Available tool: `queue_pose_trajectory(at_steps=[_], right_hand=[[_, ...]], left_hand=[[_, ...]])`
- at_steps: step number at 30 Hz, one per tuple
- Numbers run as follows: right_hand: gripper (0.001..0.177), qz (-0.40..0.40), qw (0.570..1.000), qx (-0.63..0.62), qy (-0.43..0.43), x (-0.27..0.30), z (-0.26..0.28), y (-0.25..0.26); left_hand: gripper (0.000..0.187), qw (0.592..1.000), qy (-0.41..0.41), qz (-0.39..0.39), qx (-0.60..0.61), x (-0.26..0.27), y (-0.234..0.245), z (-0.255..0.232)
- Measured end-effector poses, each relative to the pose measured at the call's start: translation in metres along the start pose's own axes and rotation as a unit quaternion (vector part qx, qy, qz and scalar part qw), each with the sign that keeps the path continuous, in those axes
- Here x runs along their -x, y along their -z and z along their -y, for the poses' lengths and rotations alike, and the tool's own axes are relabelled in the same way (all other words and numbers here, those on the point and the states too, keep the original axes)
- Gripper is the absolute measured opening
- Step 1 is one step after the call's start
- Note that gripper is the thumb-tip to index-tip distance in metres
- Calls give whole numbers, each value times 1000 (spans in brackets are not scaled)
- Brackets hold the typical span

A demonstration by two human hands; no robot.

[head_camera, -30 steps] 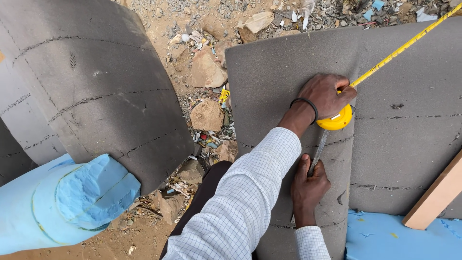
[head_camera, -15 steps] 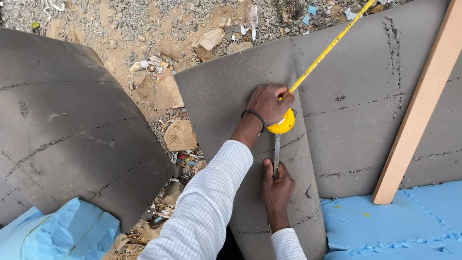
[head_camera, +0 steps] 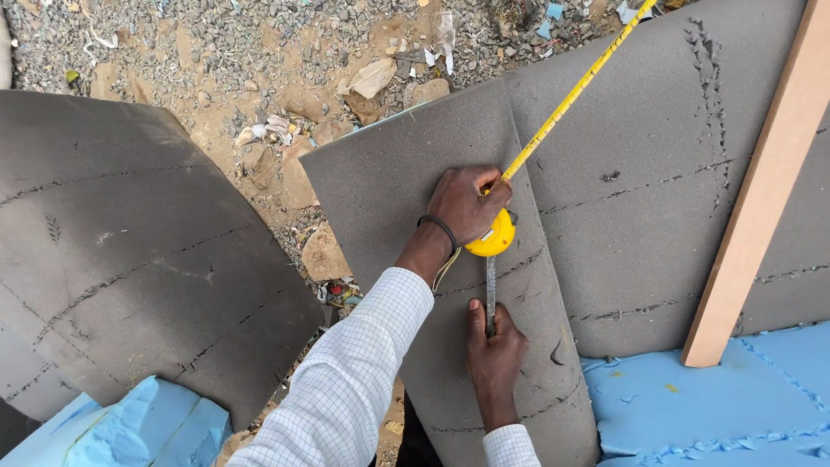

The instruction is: Measuring and marking foam pieces for upholstery using a tape measure, a wooden plank as a straight edge, and a marking tool.

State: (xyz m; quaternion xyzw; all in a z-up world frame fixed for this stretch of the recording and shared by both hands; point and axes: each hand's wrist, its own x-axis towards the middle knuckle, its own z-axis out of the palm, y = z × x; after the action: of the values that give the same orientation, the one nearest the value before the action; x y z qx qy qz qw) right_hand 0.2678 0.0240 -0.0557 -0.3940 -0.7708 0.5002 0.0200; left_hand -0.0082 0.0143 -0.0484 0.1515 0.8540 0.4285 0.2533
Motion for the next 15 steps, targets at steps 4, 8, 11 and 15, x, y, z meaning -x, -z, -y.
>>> queue_pose_trajectory(at_steps=[4,8,11,15], right_hand=[[62,1,1000,-7,10,0,5,4],[63,4,1000,7,10,1,-2,4],[64,5,1000,3,17,1,-5,4],[65,-21,999,16,46,-6,-38,-6]], left_hand=[[41,1000,-11,-14,7,0,-4,4],[44,1000,-7,-27,12,0,-8,4],[44,999,17,-26,22,-3,-11,5],[40,999,-6,-31,44,-5,-11,12]])
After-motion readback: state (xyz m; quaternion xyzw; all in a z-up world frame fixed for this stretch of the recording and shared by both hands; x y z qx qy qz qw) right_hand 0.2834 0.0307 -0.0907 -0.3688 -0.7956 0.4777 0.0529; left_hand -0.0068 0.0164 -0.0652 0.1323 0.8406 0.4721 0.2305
